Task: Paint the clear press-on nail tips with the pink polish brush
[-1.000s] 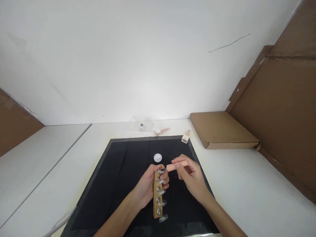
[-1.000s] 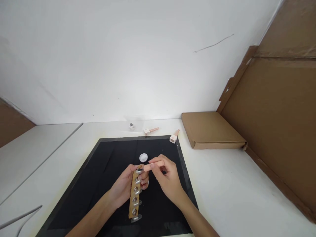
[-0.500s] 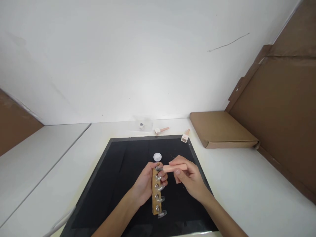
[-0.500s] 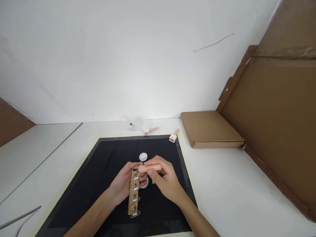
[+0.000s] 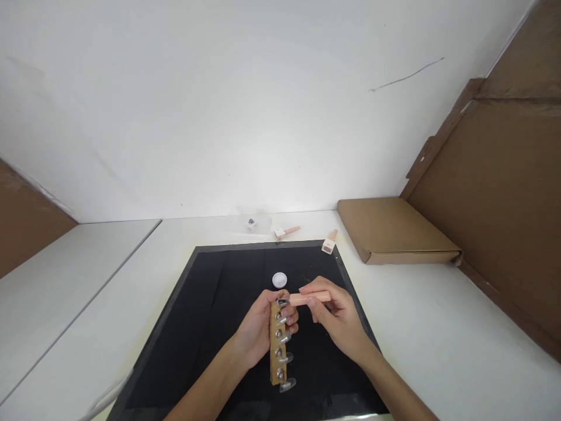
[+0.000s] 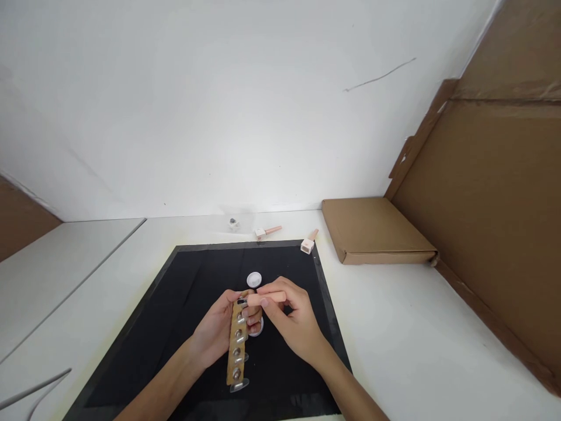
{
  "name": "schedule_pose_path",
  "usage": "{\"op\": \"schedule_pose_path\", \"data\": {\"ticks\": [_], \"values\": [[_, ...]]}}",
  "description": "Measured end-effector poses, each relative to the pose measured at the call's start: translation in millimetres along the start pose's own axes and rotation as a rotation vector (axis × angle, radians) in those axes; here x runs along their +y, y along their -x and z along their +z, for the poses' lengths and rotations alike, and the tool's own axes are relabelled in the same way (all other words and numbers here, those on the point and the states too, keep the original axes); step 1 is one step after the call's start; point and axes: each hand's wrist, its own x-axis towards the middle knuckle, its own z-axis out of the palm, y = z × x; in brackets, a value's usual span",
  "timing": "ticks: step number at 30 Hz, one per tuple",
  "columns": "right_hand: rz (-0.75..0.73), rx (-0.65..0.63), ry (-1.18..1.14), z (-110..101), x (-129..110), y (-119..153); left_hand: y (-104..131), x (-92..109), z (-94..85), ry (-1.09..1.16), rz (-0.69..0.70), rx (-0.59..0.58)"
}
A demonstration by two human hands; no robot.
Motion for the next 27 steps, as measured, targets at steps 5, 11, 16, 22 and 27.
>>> {"op": "schedule_pose_path", "data": {"ticks": [5, 11, 16, 22, 27], "values": [[-0.048, 0.075, -0.009, -0.8, 3.4, -0.4, 0.4, 0.0, -4.4, 0.005, 0.018, -0.037], [-0.086, -0.027, 0.024, -5.3, 2.6, 0.9, -1.0, 0.5, -6.3, -0.003, 0.013, -0.009], [-0.128, -0.099, 0.045, -3.8, -0.5, -2.2, -2.7, -1.1, -6.4, -0.005, 0.013, 0.017], [-0.124, -0.076, 0.102, -2.5, -2.4, -0.7, -4.6, -1.7, -9.1, 0.020, 0.020, 0.004], [-0.116, -0.018, 0.120, -1.2, -1.8, 1.1, -2.8, -1.2, -8.5, 0.034, 0.005, -0.006]]}}
